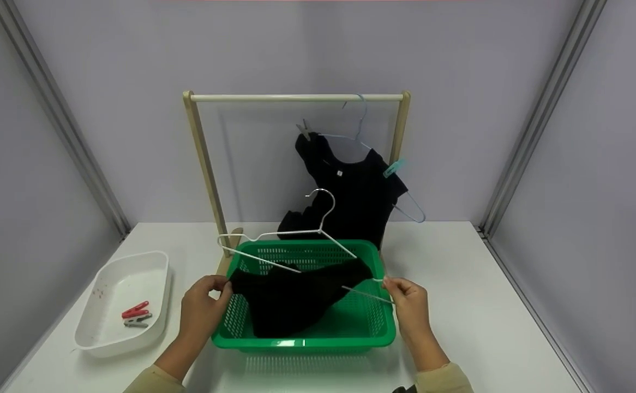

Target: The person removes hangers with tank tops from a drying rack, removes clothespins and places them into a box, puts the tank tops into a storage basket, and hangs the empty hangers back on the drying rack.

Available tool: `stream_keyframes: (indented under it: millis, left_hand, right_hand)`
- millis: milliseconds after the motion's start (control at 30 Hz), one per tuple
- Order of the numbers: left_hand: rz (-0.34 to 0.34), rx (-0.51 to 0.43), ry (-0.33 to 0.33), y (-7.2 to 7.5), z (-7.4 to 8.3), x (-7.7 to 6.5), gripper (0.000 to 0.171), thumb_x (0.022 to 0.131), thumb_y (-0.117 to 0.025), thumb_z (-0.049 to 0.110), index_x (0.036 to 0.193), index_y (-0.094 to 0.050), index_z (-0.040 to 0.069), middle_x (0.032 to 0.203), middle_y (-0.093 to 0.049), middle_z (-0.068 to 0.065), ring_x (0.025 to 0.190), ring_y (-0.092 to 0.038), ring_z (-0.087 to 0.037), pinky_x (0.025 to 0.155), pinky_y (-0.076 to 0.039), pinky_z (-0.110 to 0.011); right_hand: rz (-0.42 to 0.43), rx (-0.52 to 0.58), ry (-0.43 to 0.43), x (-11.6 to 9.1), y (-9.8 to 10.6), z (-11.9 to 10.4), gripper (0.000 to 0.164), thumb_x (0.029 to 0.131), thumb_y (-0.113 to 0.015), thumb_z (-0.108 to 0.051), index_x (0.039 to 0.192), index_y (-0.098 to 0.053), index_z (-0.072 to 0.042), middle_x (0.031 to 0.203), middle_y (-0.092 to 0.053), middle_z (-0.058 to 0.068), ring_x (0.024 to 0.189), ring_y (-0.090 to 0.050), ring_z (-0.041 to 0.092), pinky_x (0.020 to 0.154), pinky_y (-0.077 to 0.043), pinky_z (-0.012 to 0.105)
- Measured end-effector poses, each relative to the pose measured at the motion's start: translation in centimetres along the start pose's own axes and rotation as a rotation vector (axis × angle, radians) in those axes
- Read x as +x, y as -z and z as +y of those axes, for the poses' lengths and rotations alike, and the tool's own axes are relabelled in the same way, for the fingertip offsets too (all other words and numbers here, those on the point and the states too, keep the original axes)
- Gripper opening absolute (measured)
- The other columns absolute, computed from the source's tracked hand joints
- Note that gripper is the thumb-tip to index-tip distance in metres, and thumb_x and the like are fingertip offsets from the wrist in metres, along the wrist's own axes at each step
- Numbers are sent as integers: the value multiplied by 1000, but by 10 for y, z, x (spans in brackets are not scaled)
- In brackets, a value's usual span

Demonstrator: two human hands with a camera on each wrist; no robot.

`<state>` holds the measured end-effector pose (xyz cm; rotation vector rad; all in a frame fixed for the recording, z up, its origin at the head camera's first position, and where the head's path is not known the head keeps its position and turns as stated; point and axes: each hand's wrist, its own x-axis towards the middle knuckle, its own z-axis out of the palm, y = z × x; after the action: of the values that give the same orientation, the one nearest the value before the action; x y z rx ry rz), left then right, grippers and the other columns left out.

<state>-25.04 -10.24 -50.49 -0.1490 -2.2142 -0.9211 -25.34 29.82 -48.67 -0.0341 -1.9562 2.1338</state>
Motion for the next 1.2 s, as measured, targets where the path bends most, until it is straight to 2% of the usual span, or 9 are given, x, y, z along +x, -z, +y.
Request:
stream_keyframes:
  millis: [233, 400, 633, 733, 867, 1000, 1200]
  left_hand:
    - [-17, 2, -9, -3, 9, 0, 5, 88, -74, 12, 86, -73, 7, 80, -68, 3, 75, -63, -10, 67, -55, -31]
    - [-50, 2, -5, -6, 16, 2, 7, 89, -73, 15, 86, -73, 9, 81, -68, 4, 76, -62, -10, 67, -55, -30]
    - [-156, 29, 4, -7, 22, 2, 4, 88, -74, 16, 87, -73, 12, 81, -68, 5, 74, -61, -7, 66, -55, -28]
    - [-184, 75, -28, -8, 22, 1, 4, 88, -74, 16, 86, -74, 12, 80, -68, 4, 73, -61, -8, 66, -55, -28]
    - [-187, 140, -92, -10, 22, 1, 4, 88, -74, 16, 86, -74, 12, 80, -70, 1, 73, -64, -13, 68, -57, -31]
    - [-184, 191, -164, -12, 23, 0, 5, 86, -77, 15, 84, -75, 10, 80, -71, -2, 74, -67, -17, 70, -58, -36]
    - [-256, 218, -231, -12, 23, 1, 5, 85, -77, 15, 86, -76, 10, 80, -71, -2, 76, -67, -19, 75, -55, -40]
  right_hand:
    - [4, -3, 6, 1, -1, 1, 19, 98, -64, -7, 87, -73, 6, 79, -66, 0, 68, -45, 12, 61, -43, 24]
    - [-15, -8, 18, 1, -4, -1, 21, 99, -63, -8, 86, -72, 6, 77, -63, -2, 64, -40, 11, 59, -40, 22]
    - [-9, -19, -10, 0, -9, -5, 21, 98, -64, -9, 86, -73, 6, 78, -67, -2, 76, -54, 8, 67, -50, 24]
    - [-13, -39, -16, 1, -9, -5, 24, 99, -64, -9, 90, -71, 11, 79, -68, -1, 81, -57, 10, 72, -52, 26]
    - [-17, -46, -20, 1, -9, -5, 30, 99, -64, -10, 95, -66, 19, 81, -68, 3, 83, -59, 13, 71, -53, 26]
    - [-31, -32, -22, 1, -9, -5, 30, 99, -63, -10, 95, -66, 20, 81, -68, 2, 81, -60, 12, 70, -54, 25]
    - [-34, -37, -25, 2, -10, -6, 28, 99, -62, -8, 98, -65, 20, 82, -68, 0, 83, -63, 11, 72, -55, 24]
